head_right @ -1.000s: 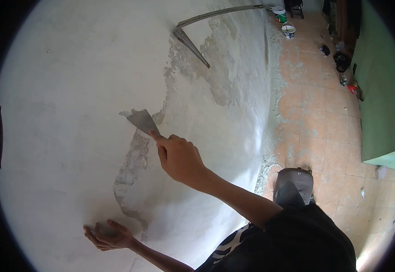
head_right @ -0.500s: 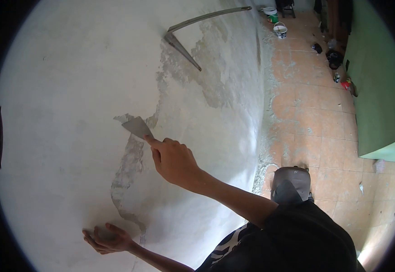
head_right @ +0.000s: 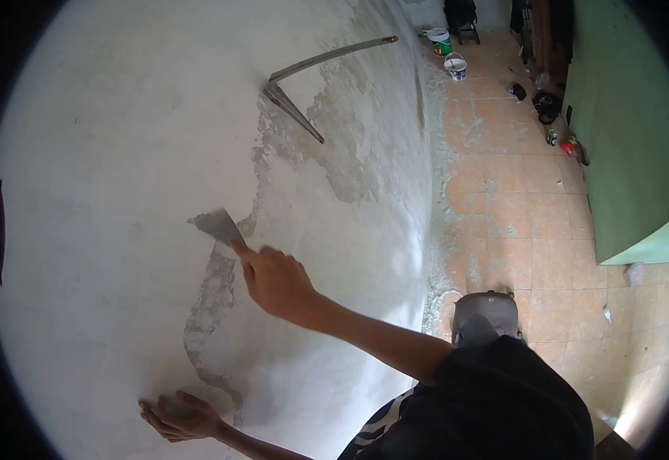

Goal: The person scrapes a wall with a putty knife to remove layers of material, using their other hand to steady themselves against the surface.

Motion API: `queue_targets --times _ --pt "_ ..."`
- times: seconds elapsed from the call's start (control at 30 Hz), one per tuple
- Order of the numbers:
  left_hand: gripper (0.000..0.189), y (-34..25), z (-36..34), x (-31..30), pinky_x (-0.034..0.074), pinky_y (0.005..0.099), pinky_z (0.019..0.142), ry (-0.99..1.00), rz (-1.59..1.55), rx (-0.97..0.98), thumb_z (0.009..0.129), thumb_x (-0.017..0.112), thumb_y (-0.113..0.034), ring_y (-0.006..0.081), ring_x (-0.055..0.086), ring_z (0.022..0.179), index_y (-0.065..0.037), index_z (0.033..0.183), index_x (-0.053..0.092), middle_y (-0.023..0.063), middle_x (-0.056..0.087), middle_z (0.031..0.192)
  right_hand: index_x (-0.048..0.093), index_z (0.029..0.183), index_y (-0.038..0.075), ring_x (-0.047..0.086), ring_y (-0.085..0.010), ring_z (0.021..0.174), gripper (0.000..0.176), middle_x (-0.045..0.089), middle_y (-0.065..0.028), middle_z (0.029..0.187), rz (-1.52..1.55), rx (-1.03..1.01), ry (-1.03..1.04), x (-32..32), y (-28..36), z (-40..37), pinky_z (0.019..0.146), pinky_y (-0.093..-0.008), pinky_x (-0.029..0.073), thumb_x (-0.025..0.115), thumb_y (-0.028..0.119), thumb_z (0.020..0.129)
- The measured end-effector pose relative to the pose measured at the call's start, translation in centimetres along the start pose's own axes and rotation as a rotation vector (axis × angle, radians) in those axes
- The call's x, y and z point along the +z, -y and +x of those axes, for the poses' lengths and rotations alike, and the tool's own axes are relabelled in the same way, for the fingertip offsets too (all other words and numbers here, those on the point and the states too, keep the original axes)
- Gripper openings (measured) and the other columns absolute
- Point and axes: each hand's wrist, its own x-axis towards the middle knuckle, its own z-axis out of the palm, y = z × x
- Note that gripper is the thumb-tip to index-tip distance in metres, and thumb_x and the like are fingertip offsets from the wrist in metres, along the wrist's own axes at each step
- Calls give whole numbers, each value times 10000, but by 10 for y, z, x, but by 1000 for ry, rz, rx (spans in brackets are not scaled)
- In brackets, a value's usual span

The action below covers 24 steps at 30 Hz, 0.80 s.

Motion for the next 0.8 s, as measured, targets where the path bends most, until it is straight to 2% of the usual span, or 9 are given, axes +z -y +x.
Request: queue_targets --times 0.07,0.17,0.23,0.47,0.53,0.63,0.67,0.73,0.8 --pt "368 -3 0 2 343 389 949 -7 1 -16 941 540 -464 266 498 1279 -115 1038 606 85 572 1333 570 1321 73 572 -273 577 379 580 -171 678 -7 -18 108 -3 -3 -16 580 -397 469 513 101 948" --pt "372 -2 -1 1 340 390 955 -8 -20 -12 944 534 -470 268 494 1283 -115 1029 608 87 571 1332 574 1316 70 573 -267 576 376 586 -171 674 -23 37 72 -10 -2 7 583 -397 467 515 95 946" --pt "365 0 -4 2 344 428 975 4 -49 -65 926 534 -495 251 483 1303 -162 1039 629 36 549 1366 576 1315 73 573 -263 574 376 585 -165 667 -18 21 70 -7 -4 1 582 -396 467 516 93 945" --pt "351 -1 -6 4 345 425 972 -11 -46 -60 929 541 -478 251 493 1294 -159 1042 634 38 562 1354 575 1321 85 549 -249 552 377 554 -143 642 26 35 76 -15 2 -10 592 -387 465 512 93 949" --pt "355 -2 -3 0 339 398 957 2 -50 -45 949 527 -461 265 496 1282 -124 1018 615 84 574 1327 573 1323 87 552 -246 560 374 557 -142 649 -5 20 97 -10 -3 -20 594 -385 465 512 97 954" --pt "344 -3 -2 0 337 392 953 -4 -44 -46 948 530 -454 266 499 1280 -127 1010 618 90 573 1329 570 1328 91 557 -240 576 371 566 -140 660 -22 5 84 -5 -7 -31 596 -382 463 510 103 962" --pt "344 -3 -3 2 337 392 953 -11 -40 -47 948 530 -454 266 499 1280 -127 1010 618 90 573 1329 568 1330 93 559 -238 583 370 570 -139 664 -3 40 87 -2 -8 -35 596 -380 462 509 106 964" --pt "339 -1 -5 3 349 424 945 -31 -73 -56 934 539 -465 256 498 1290 -149 1012 636 34 569 1347 569 1328 95 558 -238 587 369 572 -136 667 6 41 97 -1 -10 -31 600 -379 461 509 102 965" --pt "339 -2 -1 5 340 403 950 -28 -73 -50 941 536 -455 261 500 1284 -135 1001 630 66 573 1336 571 1327 98 557 -237 592 367 575 -134 671 2 48 103 -2 -12 -25 604 -378 460 509 99 965"
